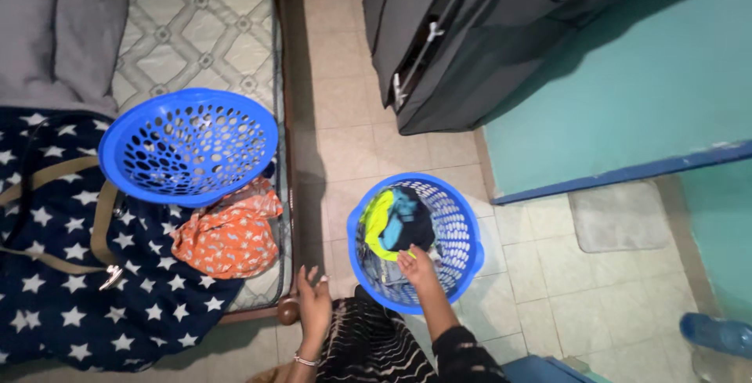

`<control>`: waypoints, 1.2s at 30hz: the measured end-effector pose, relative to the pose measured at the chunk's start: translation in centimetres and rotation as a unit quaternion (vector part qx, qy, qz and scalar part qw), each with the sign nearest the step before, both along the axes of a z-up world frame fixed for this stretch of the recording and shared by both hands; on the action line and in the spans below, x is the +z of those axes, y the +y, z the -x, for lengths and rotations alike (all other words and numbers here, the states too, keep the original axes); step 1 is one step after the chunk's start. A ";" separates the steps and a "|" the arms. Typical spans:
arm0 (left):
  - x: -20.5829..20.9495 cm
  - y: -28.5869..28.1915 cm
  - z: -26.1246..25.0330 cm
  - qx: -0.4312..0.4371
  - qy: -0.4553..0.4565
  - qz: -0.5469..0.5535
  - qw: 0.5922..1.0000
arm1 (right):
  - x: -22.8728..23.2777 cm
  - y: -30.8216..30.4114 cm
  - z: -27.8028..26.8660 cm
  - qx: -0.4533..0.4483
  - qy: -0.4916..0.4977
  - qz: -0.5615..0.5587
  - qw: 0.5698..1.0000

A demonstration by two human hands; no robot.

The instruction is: The person sorts clothes between two laundry baskets and then organizes several pairs of sneakers on a tiered shoe rack.

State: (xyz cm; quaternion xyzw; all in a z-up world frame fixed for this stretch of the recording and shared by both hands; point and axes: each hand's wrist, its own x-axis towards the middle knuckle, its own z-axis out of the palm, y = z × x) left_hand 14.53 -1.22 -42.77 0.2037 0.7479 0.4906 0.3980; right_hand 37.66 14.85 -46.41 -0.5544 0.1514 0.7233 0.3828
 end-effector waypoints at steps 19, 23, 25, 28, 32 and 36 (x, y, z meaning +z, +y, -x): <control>-11.3 3.8 18.4 0.050 0.352 0.220 0.908 | 3.7 -6.2 16.0 0.250 0.079 -0.168 0.950; -12.9 6.5 20.8 0.087 0.223 0.234 0.942 | 7.4 -6.4 17.4 0.232 0.067 -0.292 0.926; -13.6 7.3 21.2 0.084 0.206 0.242 0.944 | 8.1 -6.6 17.2 0.235 0.082 -0.355 0.901; -14.4 8.2 20.8 -0.025 0.128 0.227 0.965 | 7.8 -6.7 17.4 0.251 0.064 -0.357 0.898; -13.1 6.8 15.3 -0.138 0.157 0.098 0.973 | 5.9 -6.9 18.7 0.331 -0.028 -0.324 0.886; -7.6 -0.6 6.5 -0.120 0.004 -0.045 0.992 | 2.3 -6.3 19.5 0.341 -0.030 -0.195 0.919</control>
